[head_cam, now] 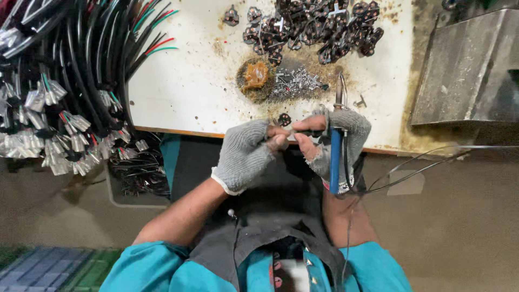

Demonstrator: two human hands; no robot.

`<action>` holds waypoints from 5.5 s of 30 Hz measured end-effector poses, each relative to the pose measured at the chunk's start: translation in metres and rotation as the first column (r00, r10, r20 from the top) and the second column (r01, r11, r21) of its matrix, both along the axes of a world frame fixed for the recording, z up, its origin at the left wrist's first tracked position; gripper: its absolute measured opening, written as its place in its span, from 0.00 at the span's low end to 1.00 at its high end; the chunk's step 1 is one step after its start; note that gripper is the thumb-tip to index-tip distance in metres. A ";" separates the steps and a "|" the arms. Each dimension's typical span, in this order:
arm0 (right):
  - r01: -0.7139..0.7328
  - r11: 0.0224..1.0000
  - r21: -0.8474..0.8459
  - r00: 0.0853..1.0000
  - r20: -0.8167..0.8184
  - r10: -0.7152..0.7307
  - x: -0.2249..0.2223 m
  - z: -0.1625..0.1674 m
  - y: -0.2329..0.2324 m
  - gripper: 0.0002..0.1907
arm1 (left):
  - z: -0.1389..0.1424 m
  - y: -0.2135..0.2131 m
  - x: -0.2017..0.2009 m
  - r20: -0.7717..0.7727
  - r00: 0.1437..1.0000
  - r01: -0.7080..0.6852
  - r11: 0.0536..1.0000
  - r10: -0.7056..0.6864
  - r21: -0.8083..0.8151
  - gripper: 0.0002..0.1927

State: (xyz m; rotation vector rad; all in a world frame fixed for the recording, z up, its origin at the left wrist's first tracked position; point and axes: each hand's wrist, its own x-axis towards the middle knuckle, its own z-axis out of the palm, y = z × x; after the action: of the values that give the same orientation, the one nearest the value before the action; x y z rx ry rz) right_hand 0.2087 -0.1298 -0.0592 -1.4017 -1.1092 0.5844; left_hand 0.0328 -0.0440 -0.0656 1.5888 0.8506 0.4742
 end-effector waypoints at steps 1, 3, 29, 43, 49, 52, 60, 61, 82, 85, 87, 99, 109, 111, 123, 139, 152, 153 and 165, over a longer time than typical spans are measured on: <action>-0.037 0.999 -0.027 0.999 0.035 0.038 0.002 0.002 0.000 0.16 | -0.003 0.001 -0.001 -0.016 1.000 0.019 0.999 -0.019 0.036 0.12; -0.068 0.998 -0.010 0.998 0.006 0.068 0.002 0.005 0.002 0.14 | -0.007 0.004 -0.001 -0.048 0.997 0.065 0.992 -0.060 0.109 0.12; -0.022 0.980 -0.198 1.000 0.002 0.023 -0.006 -0.003 0.002 0.03 | -0.010 0.025 -0.003 -0.172 0.956 0.255 0.962 -0.237 0.094 0.09; 0.019 0.972 -0.234 0.779 0.614 0.132 -0.006 0.013 0.030 0.07 | 0.008 0.038 -0.056 -0.192 0.980 0.072 0.827 0.045 0.558 0.05; 0.038 0.934 -0.354 0.816 0.551 0.176 -0.020 0.010 0.034 0.15 | -0.014 0.046 -0.048 -0.154 0.988 0.133 0.502 0.001 0.855 0.09; 0.023 0.945 -0.327 0.783 0.594 0.186 -0.022 0.007 0.038 0.15 | 0.015 0.055 -0.075 -0.168 0.986 0.146 0.492 0.001 0.859 0.08; -0.011 0.964 -0.267 0.774 0.608 0.177 -0.019 -0.005 0.033 0.13 | 0.063 0.122 -0.123 -0.628 0.521 0.388 0.495 0.578 0.777 0.16; -0.013 0.964 -0.267 0.778 0.603 0.178 -0.019 -0.005 0.032 0.14 | 0.059 0.126 -0.122 -0.622 0.525 0.377 0.497 0.581 0.782 0.17; -0.076 0.939 -0.334 0.955 -0.295 -0.027 -0.030 0.014 -0.004 0.14 | 0.031 0.044 -0.048 -0.465 0.851 0.435 0.823 -0.243 0.366 0.11; -0.090 0.901 -0.425 0.971 -0.240 -0.016 -0.020 0.011 -0.011 0.09 | 0.030 0.046 -0.051 -0.453 0.837 0.469 0.828 -0.306 0.307 0.15; -0.193 0.847 -0.495 0.918 -0.396 -0.023 -0.014 0.010 -0.011 0.09 | 0.032 0.049 -0.054 -0.441 0.809 0.519 0.824 -0.388 0.226 0.20; -0.243 0.936 -0.254 0.961 -0.191 0.198 -0.020 0.003 0.009 0.05 | -0.004 0.020 -0.039 0.015 0.985 0.169 0.925 -0.174 -0.339 0.09; -0.229 0.902 -0.365 0.937 -0.333 0.103 -0.008 0.002 -0.008 0.06 | 0.000 0.031 -0.034 0.116 0.955 0.237 0.936 -0.274 0.260 0.20; -0.176 0.917 -0.358 0.940 -0.338 0.048 -0.012 -0.005 -0.014 0.07 | -0.008 0.024 -0.031 -0.122 0.963 0.264 0.775 -0.239 0.574 0.16; -0.155 0.917 -0.368 0.898 -0.438 -0.024 -0.014 -0.027 -0.021 0.09 | -0.013 0.020 -0.023 0.051 0.995 0.057 0.917 -0.084 0.395 0.06; -0.167 0.934 -0.315 0.953 -0.295 0.071 -0.015 -0.013 -0.005 0.10 | -0.003 0.030 -0.019 0.036 0.994 0.084 0.952 -0.099 0.294 0.09; -0.384 0.876 -0.293 0.616 -0.787 0.007 -0.024 -0.021 -0.003 0.10 | -0.032 0.017 -0.028 0.095 0.984 0.069 0.820 -0.149 0.568 0.12; -0.251 0.924 -0.288 0.829 -0.557 0.051 -0.023 -0.018 -0.001 0.08 | -0.030 0.019 -0.028 0.078 0.978 0.118 0.822 -0.193 0.556 0.13; 0.064 0.957 -0.284 0.845 0.526 0.100 -0.009 0.002 0.030 0.09 | 0.004 0.080 -0.021 -0.114 0.970 -0.159 0.915 0.215 0.371 0.07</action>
State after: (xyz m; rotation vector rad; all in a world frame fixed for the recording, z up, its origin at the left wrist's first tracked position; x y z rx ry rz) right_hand 0.1999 -0.1003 -0.0576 -1.8864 -1.5262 0.3805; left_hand 0.0122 0.0360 -0.0619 1.9068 1.0865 0.6831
